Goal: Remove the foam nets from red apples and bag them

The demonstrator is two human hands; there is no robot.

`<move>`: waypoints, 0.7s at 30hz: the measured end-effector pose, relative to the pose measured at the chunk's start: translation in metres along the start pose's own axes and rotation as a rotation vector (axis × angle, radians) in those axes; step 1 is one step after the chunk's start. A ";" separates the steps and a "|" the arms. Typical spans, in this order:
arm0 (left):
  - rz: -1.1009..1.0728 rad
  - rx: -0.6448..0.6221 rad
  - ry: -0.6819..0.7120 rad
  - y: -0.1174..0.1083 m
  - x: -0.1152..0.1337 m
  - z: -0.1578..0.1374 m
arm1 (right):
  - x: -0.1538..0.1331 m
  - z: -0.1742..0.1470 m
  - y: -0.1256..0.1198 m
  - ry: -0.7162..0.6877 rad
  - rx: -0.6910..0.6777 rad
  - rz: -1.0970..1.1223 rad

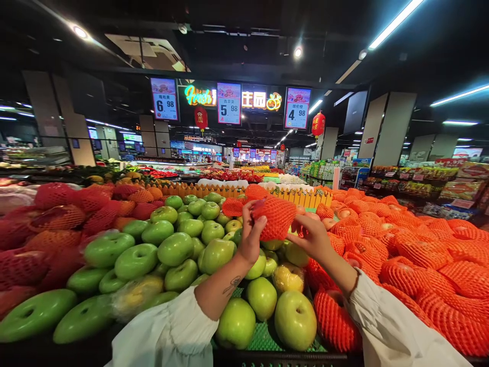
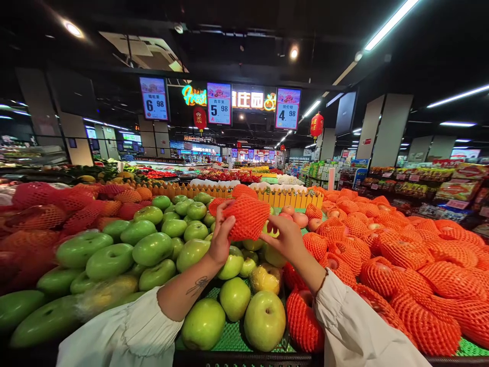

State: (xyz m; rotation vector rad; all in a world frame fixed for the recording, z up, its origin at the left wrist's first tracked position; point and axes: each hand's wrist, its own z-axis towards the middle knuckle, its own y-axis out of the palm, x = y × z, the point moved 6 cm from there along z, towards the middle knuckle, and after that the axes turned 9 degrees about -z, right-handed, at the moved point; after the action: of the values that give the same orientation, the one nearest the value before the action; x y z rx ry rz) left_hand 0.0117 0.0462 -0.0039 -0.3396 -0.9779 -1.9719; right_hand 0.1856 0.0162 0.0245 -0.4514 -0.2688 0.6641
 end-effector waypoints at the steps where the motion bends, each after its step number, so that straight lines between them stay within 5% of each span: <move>1: 0.050 -0.029 0.009 0.000 -0.001 -0.001 | -0.005 0.001 -0.005 -0.061 0.071 -0.050; 6: -0.012 0.136 -0.124 -0.013 -0.025 0.003 | -0.028 -0.001 -0.018 -0.333 0.288 -0.178; 12: -0.296 0.251 -0.286 -0.011 -0.039 0.006 | -0.034 -0.005 -0.013 -0.440 0.139 -0.161; 15: -0.351 0.260 -0.306 -0.008 -0.037 0.004 | -0.028 -0.008 -0.012 -0.377 0.135 -0.056; 21: -0.410 0.292 -0.318 -0.008 -0.034 0.000 | 0.000 -0.009 0.012 0.014 -0.044 0.344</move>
State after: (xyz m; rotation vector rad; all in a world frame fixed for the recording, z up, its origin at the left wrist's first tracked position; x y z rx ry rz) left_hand 0.0245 0.0692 -0.0269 -0.3106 -1.6260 -2.1316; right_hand 0.1824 0.0219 0.0110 -0.5504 -0.1944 0.9918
